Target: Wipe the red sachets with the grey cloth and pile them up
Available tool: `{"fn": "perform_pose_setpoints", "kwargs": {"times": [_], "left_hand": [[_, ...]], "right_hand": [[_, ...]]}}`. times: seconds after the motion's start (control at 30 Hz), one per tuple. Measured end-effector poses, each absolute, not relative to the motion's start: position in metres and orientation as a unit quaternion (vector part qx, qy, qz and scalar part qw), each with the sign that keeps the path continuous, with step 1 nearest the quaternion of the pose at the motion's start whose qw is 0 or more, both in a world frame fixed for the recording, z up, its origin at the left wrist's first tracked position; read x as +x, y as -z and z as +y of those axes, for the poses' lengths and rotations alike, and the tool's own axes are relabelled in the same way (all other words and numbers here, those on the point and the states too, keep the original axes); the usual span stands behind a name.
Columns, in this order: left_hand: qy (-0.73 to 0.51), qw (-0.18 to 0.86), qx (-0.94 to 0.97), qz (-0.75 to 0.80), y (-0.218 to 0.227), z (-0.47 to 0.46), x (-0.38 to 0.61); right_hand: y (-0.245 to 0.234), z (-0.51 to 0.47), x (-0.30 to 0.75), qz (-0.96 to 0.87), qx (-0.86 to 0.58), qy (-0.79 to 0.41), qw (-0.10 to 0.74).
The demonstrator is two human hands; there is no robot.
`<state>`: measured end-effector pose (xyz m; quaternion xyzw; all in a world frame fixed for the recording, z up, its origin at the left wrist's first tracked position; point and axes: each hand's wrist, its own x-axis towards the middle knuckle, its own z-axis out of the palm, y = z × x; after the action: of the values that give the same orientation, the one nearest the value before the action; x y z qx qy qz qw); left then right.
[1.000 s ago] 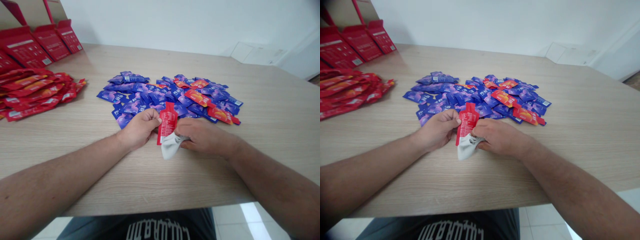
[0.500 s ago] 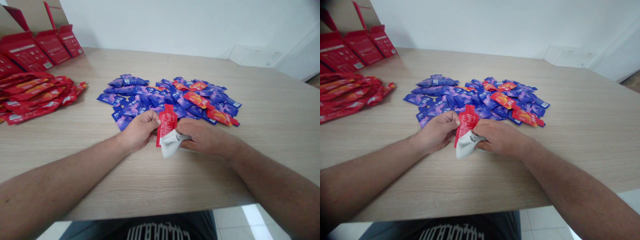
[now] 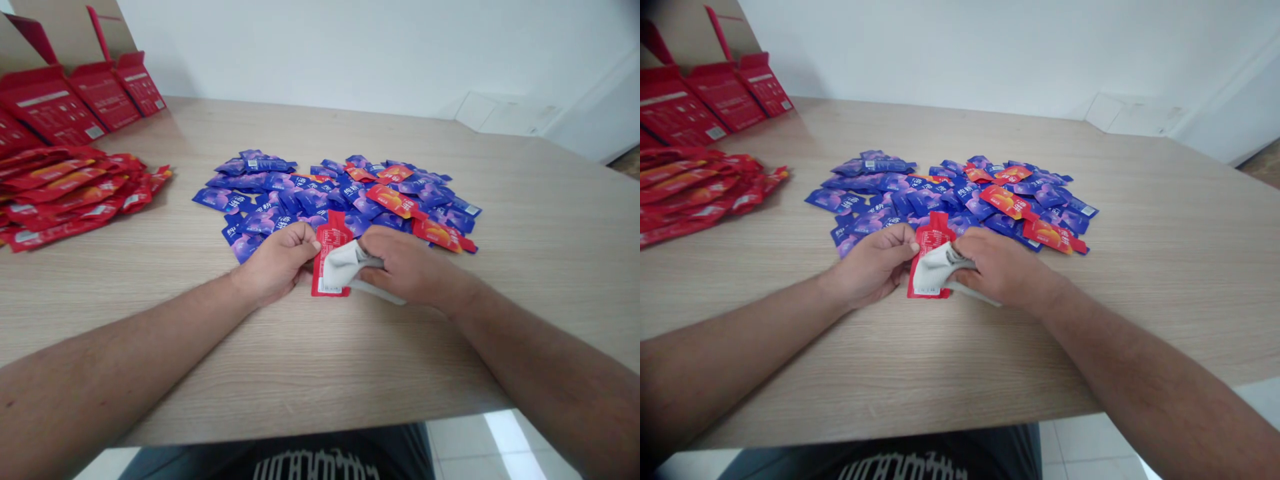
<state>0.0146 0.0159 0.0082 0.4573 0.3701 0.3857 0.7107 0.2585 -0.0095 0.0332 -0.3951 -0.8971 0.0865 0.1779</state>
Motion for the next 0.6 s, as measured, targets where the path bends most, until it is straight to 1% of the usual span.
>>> {"fn": "perform_pose_setpoints", "kwargs": {"times": [0.07,0.13,0.27,0.3,0.33,0.43,0.5,0.53,0.6], "left_hand": [[-0.385,0.704,0.466,0.373,-0.007,0.016,0.015],[-0.387,0.696,0.473,0.377,-0.005,0.016,0.015],[-0.388,0.682,0.49,0.38,-0.001,0.016,0.014],[-0.386,0.679,0.498,0.376,-0.001,0.016,0.014],[-0.382,0.677,0.507,0.372,0.0,0.016,0.014],[-0.362,0.669,0.542,0.358,0.0,0.015,0.013],[-0.351,0.66,0.563,0.353,0.001,0.015,0.013],[-0.351,0.655,0.569,0.352,0.001,0.015,0.013],[-0.362,0.646,0.573,0.351,0.002,0.015,0.012]], "right_hand": [[-0.032,-0.008,0.258,-0.871,-0.436,-0.042,0.224],[-0.031,-0.009,0.254,-0.868,-0.441,-0.039,0.227],[-0.034,-0.02,0.244,-0.922,-0.346,-0.112,0.136],[-0.035,-0.022,0.243,-0.926,-0.336,-0.116,0.131],[-0.036,-0.023,0.242,-0.922,-0.343,-0.107,0.142],[-0.034,-0.02,0.246,-0.871,-0.43,-0.039,0.236],[-0.032,-0.017,0.248,-0.841,-0.467,-0.013,0.273],[-0.032,-0.016,0.249,-0.843,-0.465,-0.015,0.271],[-0.031,-0.017,0.248,-0.872,-0.429,-0.042,0.233]]}}
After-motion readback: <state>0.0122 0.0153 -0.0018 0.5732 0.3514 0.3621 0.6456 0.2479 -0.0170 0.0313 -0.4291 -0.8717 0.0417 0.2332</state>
